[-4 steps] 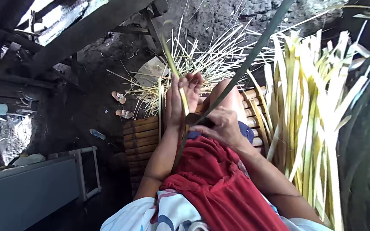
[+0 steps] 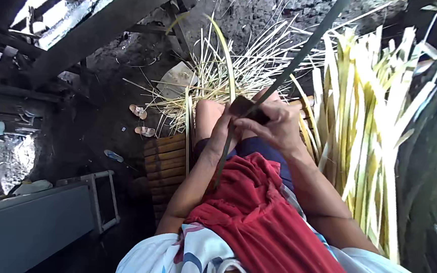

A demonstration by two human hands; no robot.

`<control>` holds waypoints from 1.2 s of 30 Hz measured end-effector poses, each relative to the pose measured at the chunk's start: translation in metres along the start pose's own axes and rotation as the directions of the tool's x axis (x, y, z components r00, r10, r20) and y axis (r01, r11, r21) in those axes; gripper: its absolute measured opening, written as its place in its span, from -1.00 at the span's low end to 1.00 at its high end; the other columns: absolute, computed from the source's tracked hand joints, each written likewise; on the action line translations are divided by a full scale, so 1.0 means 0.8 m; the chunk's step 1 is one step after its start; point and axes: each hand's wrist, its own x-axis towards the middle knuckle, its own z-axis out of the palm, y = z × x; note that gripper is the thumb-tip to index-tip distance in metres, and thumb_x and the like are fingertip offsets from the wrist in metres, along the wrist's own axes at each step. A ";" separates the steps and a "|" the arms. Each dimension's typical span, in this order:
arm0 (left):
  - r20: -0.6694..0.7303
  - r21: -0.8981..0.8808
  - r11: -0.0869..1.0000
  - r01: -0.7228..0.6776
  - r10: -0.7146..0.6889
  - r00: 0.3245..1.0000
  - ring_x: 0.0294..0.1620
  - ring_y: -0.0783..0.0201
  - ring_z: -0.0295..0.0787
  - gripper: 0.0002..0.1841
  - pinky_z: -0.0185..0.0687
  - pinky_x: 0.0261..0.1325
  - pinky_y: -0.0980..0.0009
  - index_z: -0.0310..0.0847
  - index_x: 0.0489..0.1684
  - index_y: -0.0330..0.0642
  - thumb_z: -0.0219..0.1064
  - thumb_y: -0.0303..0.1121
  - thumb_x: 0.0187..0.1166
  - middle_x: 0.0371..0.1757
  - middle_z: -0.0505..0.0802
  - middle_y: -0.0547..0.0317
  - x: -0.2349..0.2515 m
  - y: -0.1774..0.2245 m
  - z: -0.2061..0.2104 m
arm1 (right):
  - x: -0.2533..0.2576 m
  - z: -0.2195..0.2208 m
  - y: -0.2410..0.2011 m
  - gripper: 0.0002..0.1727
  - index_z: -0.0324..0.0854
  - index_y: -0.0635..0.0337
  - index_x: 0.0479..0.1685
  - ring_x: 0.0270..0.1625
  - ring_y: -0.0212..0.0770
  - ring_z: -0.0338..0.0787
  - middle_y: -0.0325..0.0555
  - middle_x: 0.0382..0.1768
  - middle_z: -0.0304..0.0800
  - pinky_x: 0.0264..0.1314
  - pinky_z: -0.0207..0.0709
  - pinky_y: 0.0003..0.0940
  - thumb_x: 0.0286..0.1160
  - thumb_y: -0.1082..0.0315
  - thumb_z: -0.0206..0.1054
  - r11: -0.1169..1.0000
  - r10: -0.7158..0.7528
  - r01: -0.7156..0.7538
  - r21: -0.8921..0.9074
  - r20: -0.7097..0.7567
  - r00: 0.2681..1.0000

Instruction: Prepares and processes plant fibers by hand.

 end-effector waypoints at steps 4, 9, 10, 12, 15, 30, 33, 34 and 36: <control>-0.266 -0.187 0.979 -0.081 0.029 0.964 -0.39 0.51 0.73 -0.38 0.69 -0.27 0.56 0.50 -0.40 0.09 -0.43 0.11 0.88 -0.43 0.76 0.37 0.012 -0.009 -0.030 | -0.026 0.015 -0.016 -0.43 0.73 0.25 -0.32 -0.46 -0.10 0.72 -0.05 -0.49 0.72 -0.39 0.59 -0.04 0.46 -0.19 0.43 1.000 0.027 -0.028 0.003 0.133 0.991; -0.166 -0.360 0.927 -0.108 0.051 0.985 -0.88 0.55 0.11 -0.36 0.08 -0.81 0.71 0.30 -0.51 0.00 -0.34 0.28 0.80 -0.74 0.33 0.39 -0.019 -0.030 -0.076 | -0.097 0.039 -0.042 -0.43 0.77 0.12 -0.51 -0.46 -0.19 0.78 -0.18 -0.57 0.77 -0.28 0.63 -0.11 0.42 -0.26 0.40 0.988 -0.148 0.124 0.088 0.376 0.915; -0.280 -0.410 0.899 -0.153 0.036 0.959 -0.94 0.57 0.15 -0.33 0.11 -0.85 0.71 0.34 -0.68 0.04 -0.35 0.20 0.85 -0.82 0.40 0.44 -0.005 -0.021 -0.066 | -0.111 0.040 -0.046 -0.41 0.75 0.11 -0.55 -0.48 -0.19 0.76 -0.18 -0.60 0.75 -0.29 0.61 -0.13 0.50 -0.26 0.34 0.981 -0.190 0.160 0.107 0.415 0.890; -0.340 -0.456 0.867 -0.202 0.041 0.940 -0.95 0.56 0.22 -0.31 0.20 -0.84 0.69 0.33 -0.78 0.08 -0.37 0.13 0.88 -0.84 0.46 0.45 0.013 -0.009 -0.064 | -0.127 0.038 -0.049 -0.41 0.72 0.09 -0.60 -0.51 -0.18 0.74 -0.18 -0.64 0.72 -0.30 0.59 -0.17 0.63 -0.20 0.24 0.969 -0.246 0.207 0.135 0.462 0.852; -0.323 -0.372 0.895 -0.246 0.123 0.938 -0.92 0.58 0.27 -0.33 0.25 -0.81 0.69 0.35 -0.70 0.11 -0.43 0.13 0.88 -0.82 0.49 0.47 0.023 0.011 -0.091 | -0.126 0.031 -0.050 -0.43 0.72 0.11 -0.57 -0.56 -0.16 0.69 -0.16 -0.67 0.67 -0.40 0.53 -0.20 0.68 -0.14 0.21 0.973 -0.231 0.202 0.112 0.453 0.861; -0.803 0.478 -0.253 0.841 -0.514 0.302 0.30 -0.21 0.74 -0.60 0.56 0.39 -0.29 0.66 0.37 -0.21 0.35 -0.21 0.66 0.26 0.81 -0.22 -0.554 -0.140 -0.342 | -0.007 -0.061 0.068 -0.70 0.72 0.02 -0.15 -0.50 -0.37 0.84 -0.36 -0.44 0.88 -0.44 0.79 -0.40 0.73 0.04 0.21 0.907 0.024 -0.330 0.263 0.749 0.662; -0.916 0.324 -0.442 0.836 -0.367 0.161 0.40 -0.13 0.72 -0.58 0.54 0.40 -0.30 0.73 0.35 0.04 0.37 -0.04 0.59 0.34 0.83 0.00 -0.657 -0.238 -0.378 | 0.001 -0.083 0.069 -0.69 0.76 0.03 -0.17 -0.48 -0.41 0.82 -0.36 -0.42 0.88 -0.43 0.76 -0.50 0.71 0.02 0.27 0.833 -0.172 -0.314 0.455 0.753 0.636; -0.925 0.304 -0.488 0.818 -0.358 0.131 0.41 -0.14 0.71 -0.59 0.54 0.39 -0.30 0.72 0.37 0.06 0.33 -0.05 0.62 0.36 0.82 0.01 -0.660 -0.240 -0.379 | 0.003 -0.087 0.067 -0.68 0.77 0.05 -0.15 -0.46 -0.44 0.81 -0.36 -0.40 0.87 -0.38 0.74 -0.53 0.71 0.02 0.28 0.808 -0.246 -0.293 0.511 0.745 0.620; -0.924 0.287 -0.541 0.791 -0.375 0.078 0.48 -0.19 0.65 -0.58 0.48 0.44 -0.32 0.68 0.42 -0.03 0.24 -0.07 0.72 0.43 0.77 -0.07 -0.597 -0.187 -0.348 | 0.008 -0.089 0.059 -0.65 0.76 0.10 -0.12 -0.37 -0.54 0.79 -0.39 -0.37 0.85 -0.28 0.71 -0.61 0.74 0.02 0.25 0.759 -0.401 -0.227 0.610 0.713 0.575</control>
